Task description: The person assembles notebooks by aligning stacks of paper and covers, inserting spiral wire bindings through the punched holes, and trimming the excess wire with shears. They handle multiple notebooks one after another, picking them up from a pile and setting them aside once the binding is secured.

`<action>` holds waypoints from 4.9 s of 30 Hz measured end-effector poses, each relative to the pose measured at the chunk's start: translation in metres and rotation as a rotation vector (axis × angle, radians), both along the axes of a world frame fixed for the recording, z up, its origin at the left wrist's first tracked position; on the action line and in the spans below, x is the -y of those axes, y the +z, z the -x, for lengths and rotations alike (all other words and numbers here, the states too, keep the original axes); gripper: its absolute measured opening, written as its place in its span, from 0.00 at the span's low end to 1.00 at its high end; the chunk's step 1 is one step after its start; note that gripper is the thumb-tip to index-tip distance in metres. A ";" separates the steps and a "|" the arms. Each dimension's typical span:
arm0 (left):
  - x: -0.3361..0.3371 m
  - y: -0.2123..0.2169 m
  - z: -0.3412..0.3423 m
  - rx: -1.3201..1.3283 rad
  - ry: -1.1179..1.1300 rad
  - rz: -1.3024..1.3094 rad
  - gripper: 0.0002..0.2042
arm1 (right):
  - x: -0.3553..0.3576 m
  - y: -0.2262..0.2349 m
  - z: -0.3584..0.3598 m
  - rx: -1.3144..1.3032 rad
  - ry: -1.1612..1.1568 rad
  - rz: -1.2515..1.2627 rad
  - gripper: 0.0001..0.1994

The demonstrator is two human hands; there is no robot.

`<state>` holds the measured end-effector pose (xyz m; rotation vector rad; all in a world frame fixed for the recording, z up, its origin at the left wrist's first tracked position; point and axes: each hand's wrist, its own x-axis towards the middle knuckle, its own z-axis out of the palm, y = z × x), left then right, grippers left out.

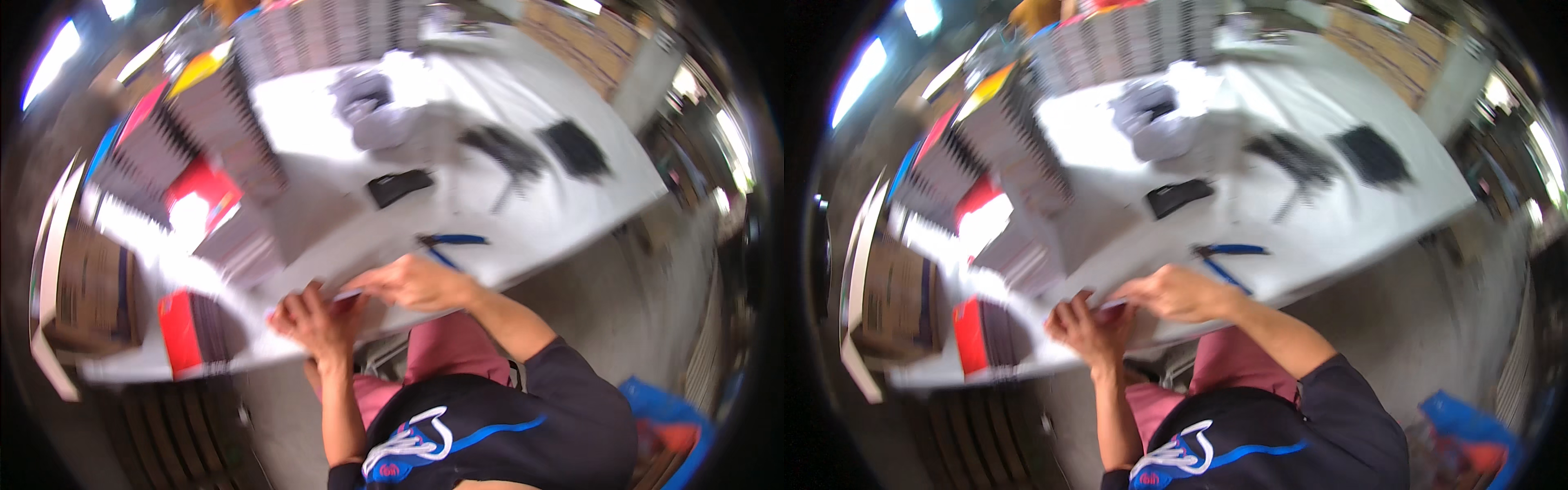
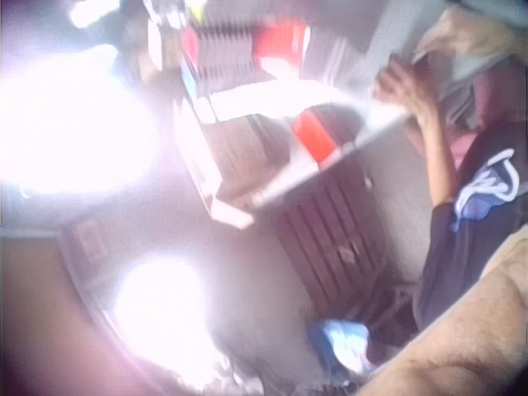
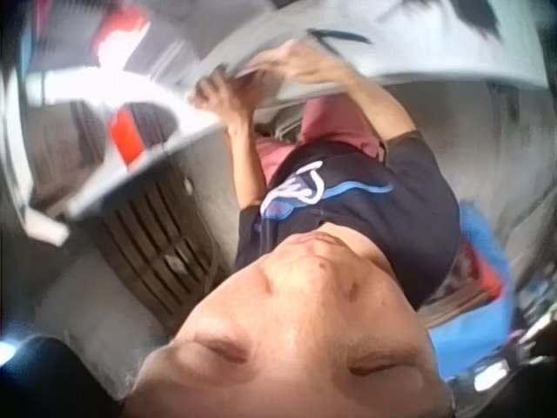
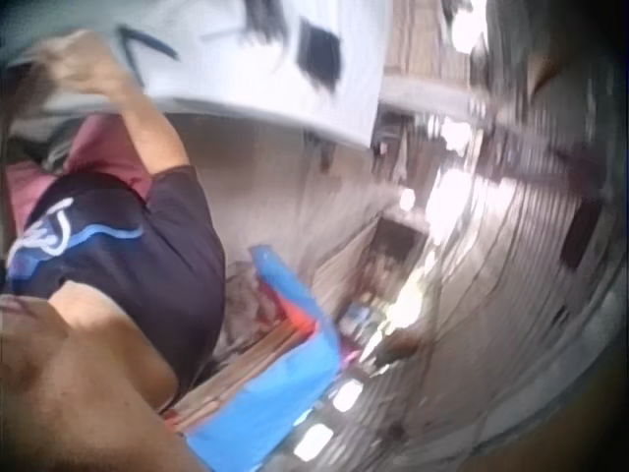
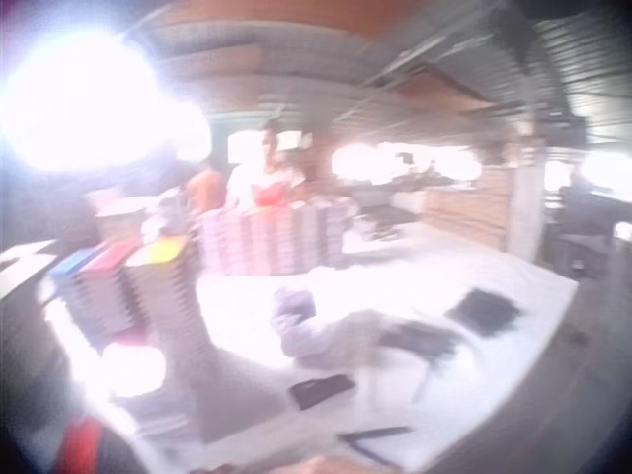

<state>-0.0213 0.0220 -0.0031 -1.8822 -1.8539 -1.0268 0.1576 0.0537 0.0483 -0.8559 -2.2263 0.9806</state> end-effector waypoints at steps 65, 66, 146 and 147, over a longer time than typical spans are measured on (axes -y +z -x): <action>-0.001 -0.005 0.036 0.335 -0.379 -0.075 0.20 | -0.042 -0.031 0.005 -0.301 0.150 0.226 0.19; -0.003 -0.017 0.027 0.449 -0.390 -0.094 0.20 | -0.043 -0.037 -0.005 -0.357 0.093 0.244 0.19; 0.022 0.020 0.004 0.688 -0.291 -0.447 0.20 | 0.076 0.039 0.028 -0.462 -0.058 0.980 0.17; 0.022 0.018 0.004 0.727 -0.292 -0.439 0.19 | 0.076 0.034 0.028 -0.504 -0.033 1.002 0.18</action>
